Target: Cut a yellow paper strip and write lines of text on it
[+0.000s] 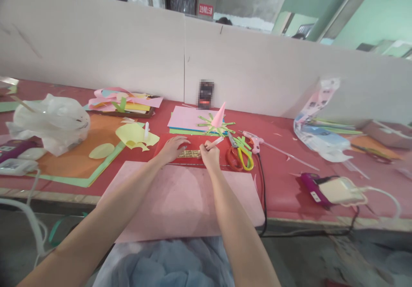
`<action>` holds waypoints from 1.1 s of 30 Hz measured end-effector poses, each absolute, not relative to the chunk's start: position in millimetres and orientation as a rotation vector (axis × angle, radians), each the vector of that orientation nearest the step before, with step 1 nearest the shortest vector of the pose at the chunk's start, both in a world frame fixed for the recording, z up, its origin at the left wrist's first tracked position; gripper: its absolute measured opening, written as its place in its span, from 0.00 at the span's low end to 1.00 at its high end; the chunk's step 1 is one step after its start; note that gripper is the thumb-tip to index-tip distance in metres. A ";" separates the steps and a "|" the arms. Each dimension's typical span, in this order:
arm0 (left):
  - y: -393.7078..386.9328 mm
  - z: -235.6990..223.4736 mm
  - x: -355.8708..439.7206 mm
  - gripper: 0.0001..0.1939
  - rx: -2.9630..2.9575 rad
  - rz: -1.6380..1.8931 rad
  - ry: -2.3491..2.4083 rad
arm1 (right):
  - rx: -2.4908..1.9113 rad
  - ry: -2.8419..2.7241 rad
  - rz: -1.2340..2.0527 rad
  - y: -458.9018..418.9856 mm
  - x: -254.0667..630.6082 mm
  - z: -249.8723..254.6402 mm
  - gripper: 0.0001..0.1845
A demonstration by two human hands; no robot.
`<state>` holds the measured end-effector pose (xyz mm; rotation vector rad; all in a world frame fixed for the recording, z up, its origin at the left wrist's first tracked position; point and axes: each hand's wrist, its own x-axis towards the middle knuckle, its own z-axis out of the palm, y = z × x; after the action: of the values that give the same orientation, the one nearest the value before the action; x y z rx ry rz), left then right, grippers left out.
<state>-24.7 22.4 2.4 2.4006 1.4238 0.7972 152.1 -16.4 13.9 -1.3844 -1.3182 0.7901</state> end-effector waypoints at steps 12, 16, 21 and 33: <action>22.8 2.0 -24.8 0.14 2.399 0.802 1.415 | -1.397 -1.332 0.791 -15.1 152.3 13.5 0.15; 22.3 2.8 -24.5 0.14 2.388 0.789 1.421 | -1.402 -1.376 0.746 -15.4 153.1 12.4 0.13; 21.8 3.6 -24.2 0.14 2.376 0.778 1.436 | -1.400 -1.376 0.758 -16.6 152.7 13.7 0.12; 22.9 1.7 -24.7 0.14 2.380 0.794 1.428 | -1.434 -1.362 0.715 -15.1 152.8 13.1 0.12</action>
<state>-24.7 22.9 1.7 2.3797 1.4282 0.7940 152.8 -15.1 13.1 -1.4335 -1.3618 0.7145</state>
